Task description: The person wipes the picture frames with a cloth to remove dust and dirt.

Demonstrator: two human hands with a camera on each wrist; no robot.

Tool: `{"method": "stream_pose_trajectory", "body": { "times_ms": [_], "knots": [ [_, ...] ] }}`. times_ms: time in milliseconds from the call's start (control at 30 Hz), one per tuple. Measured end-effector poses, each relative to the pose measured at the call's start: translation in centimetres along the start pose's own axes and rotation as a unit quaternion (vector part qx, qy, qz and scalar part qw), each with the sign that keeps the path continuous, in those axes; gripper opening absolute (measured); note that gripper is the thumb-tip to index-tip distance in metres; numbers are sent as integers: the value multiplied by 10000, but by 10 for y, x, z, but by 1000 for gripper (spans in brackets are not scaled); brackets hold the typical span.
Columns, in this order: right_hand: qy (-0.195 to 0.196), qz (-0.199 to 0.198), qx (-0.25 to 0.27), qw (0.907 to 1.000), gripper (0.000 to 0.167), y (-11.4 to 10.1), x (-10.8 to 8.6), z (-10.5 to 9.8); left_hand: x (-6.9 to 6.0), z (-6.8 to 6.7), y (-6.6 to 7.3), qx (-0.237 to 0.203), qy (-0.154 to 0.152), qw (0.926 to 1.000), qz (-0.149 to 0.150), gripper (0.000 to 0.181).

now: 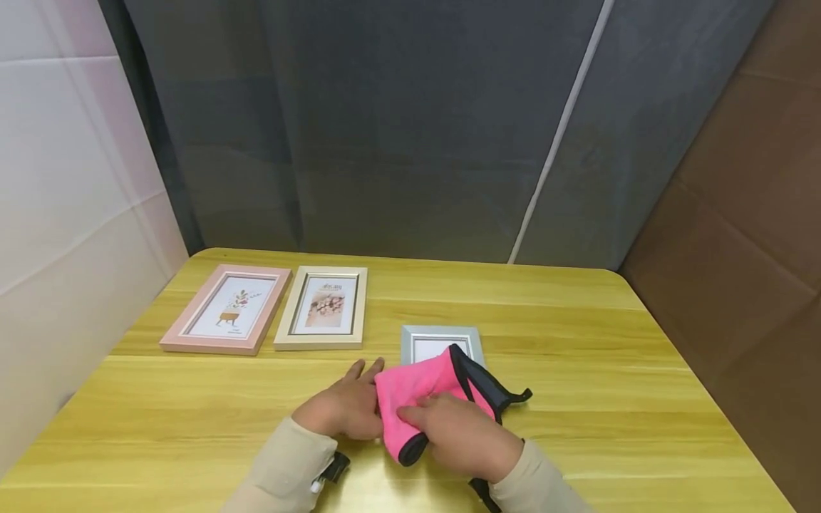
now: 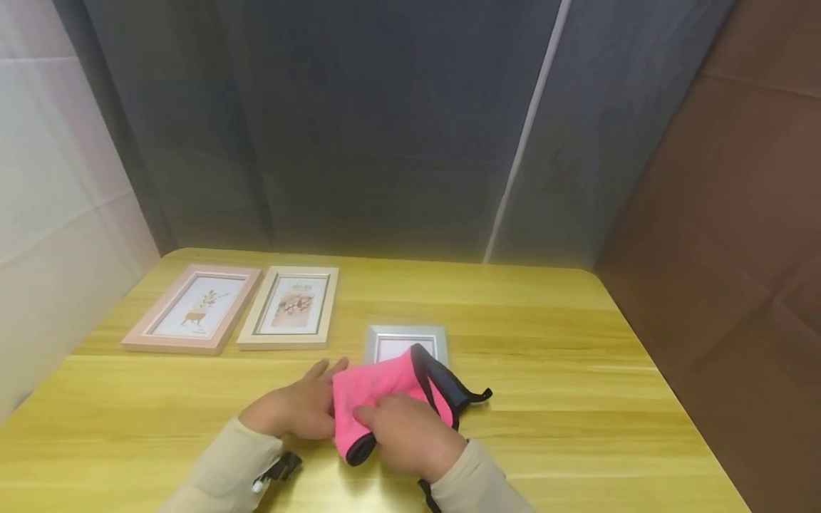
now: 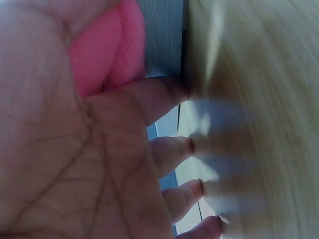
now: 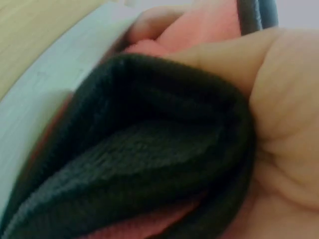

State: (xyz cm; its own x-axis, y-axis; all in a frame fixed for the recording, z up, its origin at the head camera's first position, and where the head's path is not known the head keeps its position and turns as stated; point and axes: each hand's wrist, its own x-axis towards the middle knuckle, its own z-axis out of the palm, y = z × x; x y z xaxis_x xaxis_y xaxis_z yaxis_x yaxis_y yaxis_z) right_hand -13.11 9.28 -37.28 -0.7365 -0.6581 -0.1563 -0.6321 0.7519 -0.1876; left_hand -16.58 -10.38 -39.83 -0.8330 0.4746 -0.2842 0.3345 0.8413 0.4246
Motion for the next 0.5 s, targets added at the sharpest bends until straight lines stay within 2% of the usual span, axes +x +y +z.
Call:
{"method": "stream_pose_trajectory", "body": {
  "times_ms": [100,200,300,500],
  "knots": [
    [8,230,-154,9996,54,-2,6,0,0,-1,0,-108,67,9999,-11,74],
    [-26,302,-246,9992,52,3,21,-4,0,-2,0,-199,75,9997,70,78],
    [-151,431,-144,9989,49,13,41,-10,0,-2,0,-290,35,9996,45,82],
    [-274,979,366,9941,51,31,75,-21,-1,-1,0,-310,-64,9991,-264,81]
  ]
}}
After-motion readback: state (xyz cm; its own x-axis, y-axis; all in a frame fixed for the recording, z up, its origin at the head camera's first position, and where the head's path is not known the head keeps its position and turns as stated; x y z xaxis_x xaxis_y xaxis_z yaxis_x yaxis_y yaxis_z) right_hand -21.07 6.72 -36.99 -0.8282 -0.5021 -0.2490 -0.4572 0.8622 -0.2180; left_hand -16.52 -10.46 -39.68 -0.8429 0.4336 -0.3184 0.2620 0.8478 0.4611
